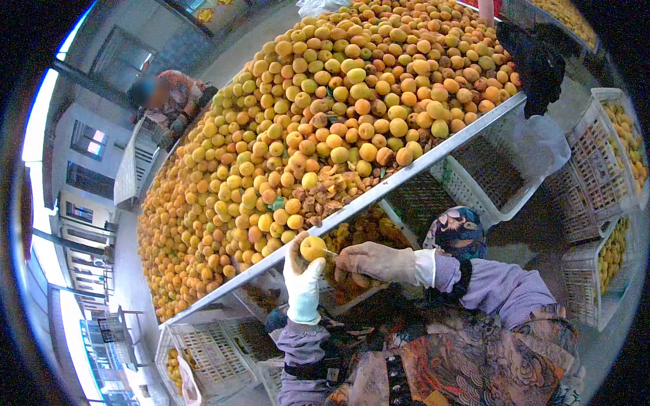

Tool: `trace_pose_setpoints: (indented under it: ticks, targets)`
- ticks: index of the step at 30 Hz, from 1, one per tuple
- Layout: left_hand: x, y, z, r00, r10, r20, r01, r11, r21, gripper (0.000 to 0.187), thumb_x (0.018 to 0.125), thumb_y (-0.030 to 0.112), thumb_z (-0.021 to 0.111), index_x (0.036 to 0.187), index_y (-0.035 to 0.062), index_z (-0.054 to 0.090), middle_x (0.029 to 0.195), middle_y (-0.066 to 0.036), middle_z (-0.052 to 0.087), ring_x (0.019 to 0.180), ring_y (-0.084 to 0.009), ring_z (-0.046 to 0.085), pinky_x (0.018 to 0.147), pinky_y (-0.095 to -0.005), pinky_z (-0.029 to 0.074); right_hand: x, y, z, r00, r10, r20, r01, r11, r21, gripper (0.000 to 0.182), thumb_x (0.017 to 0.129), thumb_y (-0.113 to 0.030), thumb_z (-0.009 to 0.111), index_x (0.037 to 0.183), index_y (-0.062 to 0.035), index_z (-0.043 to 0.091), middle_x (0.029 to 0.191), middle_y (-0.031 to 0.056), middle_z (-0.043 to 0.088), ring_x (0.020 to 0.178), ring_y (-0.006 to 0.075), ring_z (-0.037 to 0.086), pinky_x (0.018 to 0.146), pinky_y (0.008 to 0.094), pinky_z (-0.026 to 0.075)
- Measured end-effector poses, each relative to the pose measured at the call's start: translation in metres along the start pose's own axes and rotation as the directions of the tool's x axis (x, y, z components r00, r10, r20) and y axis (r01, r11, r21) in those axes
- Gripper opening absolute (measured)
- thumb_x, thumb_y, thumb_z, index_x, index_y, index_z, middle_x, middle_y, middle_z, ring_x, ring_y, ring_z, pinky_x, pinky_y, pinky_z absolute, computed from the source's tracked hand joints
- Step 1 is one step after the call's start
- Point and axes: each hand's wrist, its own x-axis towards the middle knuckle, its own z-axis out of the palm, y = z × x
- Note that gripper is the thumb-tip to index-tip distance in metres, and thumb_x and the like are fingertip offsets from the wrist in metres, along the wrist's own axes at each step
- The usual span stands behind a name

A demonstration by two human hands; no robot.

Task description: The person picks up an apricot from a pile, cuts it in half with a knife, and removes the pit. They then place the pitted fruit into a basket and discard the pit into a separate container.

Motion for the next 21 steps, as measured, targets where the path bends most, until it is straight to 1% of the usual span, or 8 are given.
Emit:
trace_pose_setpoints:
  ticks: [2, 3, 6, 9, 12, 15, 18, 21]
  targets:
    - [-0.001, -0.004, 0.009, 1.000, 0.003, 0.026, -0.003, 1.000, 0.001, 0.063, 0.076, 0.008, 0.069, 0.130, -0.0022, 0.038, 0.126, -0.011, 0.046, 0.114, -0.0202, 0.046, 0.099, -0.0324, 0.036, -0.012, -0.017, -0.004, 0.996, 0.002, -0.087, -0.001, 1.000, 0.013, 0.041, 0.093, -0.044, 0.042, 0.093, -0.0067, 0.059, 0.057, -0.0023, 0.048, 0.047, 0.0070, 0.043, 0.043, 0.0215, 0.034]
    - [-0.019, 0.005, -0.004, 0.999, -0.015, 0.030, 0.015, 1.000, 0.007, 0.063, 0.076, 0.008, 0.069, 0.130, -0.0022, 0.038, 0.126, -0.011, 0.046, 0.114, -0.0202, 0.046, 0.099, -0.0324, 0.036, -0.015, -0.023, 0.021, 0.990, 0.018, -0.139, 0.011, 0.979, 0.204, 0.042, 0.093, -0.046, 0.042, 0.091, -0.0077, 0.058, 0.056, -0.0029, 0.047, 0.044, 0.0061, 0.040, 0.038, 0.0205, 0.029]
    - [-0.026, 0.009, 0.005, 0.996, -0.020, 0.089, 0.022, 1.000, -0.014, 0.063, 0.075, 0.008, 0.069, 0.130, -0.0027, 0.039, 0.127, -0.012, 0.046, 0.114, -0.0200, 0.046, 0.099, -0.0320, 0.036, -0.022, -0.039, 0.018, 0.988, -0.077, -0.133, 0.098, 0.982, 0.163, 0.046, 0.091, -0.051, 0.041, 0.090, -0.0076, 0.058, 0.056, -0.0028, 0.047, 0.041, 0.0054, 0.038, 0.037, 0.0195, 0.028]
    - [-0.034, 0.014, 0.005, 0.996, 0.006, 0.084, -0.001, 0.999, -0.053, 0.065, 0.075, 0.009, 0.070, 0.130, -0.0025, 0.039, 0.126, -0.013, 0.047, 0.114, -0.0202, 0.047, 0.099, -0.0319, 0.036, -0.029, -0.041, 0.021, 0.995, 0.011, -0.104, 0.004, 0.989, 0.148, 0.053, 0.089, -0.056, 0.039, 0.088, -0.0069, 0.057, 0.054, -0.0027, 0.046, 0.040, 0.0054, 0.038, 0.036, 0.0193, 0.028]
    - [-0.040, 0.014, 0.002, 0.995, 0.038, 0.088, -0.037, 0.999, -0.010, 0.065, 0.074, 0.012, 0.070, 0.129, -0.0027, 0.040, 0.125, -0.013, 0.047, 0.114, -0.0205, 0.047, 0.098, -0.0323, 0.036, -0.037, -0.044, 0.024, 0.976, 0.217, 0.036, -0.220, 0.956, 0.194, 0.055, 0.089, -0.060, 0.035, 0.084, -0.0087, 0.056, 0.053, -0.0033, 0.043, 0.039, 0.0069, 0.036, 0.034, 0.0218, 0.027]
    - [-0.047, 0.014, 0.001, 0.991, 0.057, 0.118, -0.057, 0.998, 0.000, 0.063, 0.074, 0.015, 0.071, 0.127, -0.0028, 0.041, 0.123, -0.012, 0.048, 0.112, -0.0204, 0.048, 0.097, -0.0326, 0.037, -0.035, -0.031, 0.028, 0.965, 0.251, 0.080, -0.258, 0.961, 0.100, 0.055, 0.089, -0.060, 0.035, 0.083, -0.0093, 0.055, 0.053, -0.0037, 0.042, 0.039, 0.0069, 0.035, 0.034, 0.0219, 0.026]
    - [-0.053, 0.017, 0.003, 0.991, 0.020, 0.133, -0.014, 0.999, -0.046, 0.062, 0.075, 0.017, 0.071, 0.126, -0.0031, 0.042, 0.120, -0.011, 0.049, 0.110, -0.0201, 0.048, 0.097, -0.0321, 0.037, -0.037, -0.030, 0.032, 0.973, 0.214, 0.081, -0.222, 0.969, 0.109, 0.054, 0.089, -0.059, 0.035, 0.083, -0.0093, 0.055, 0.054, -0.0039, 0.042, 0.039, 0.0066, 0.034, 0.034, 0.0216, 0.025]
    - [-0.057, 0.019, 0.002, 0.982, 0.040, 0.184, -0.049, 0.998, 0.045, 0.062, 0.075, 0.018, 0.071, 0.126, -0.0030, 0.042, 0.120, -0.011, 0.049, 0.110, -0.0196, 0.048, 0.097, -0.0318, 0.037, -0.039, -0.027, 0.035, 0.968, 0.238, 0.085, -0.247, 0.962, 0.119, 0.053, 0.090, -0.058, 0.035, 0.083, -0.0094, 0.055, 0.054, -0.0037, 0.042, 0.039, 0.0065, 0.034, 0.034, 0.0215, 0.025]
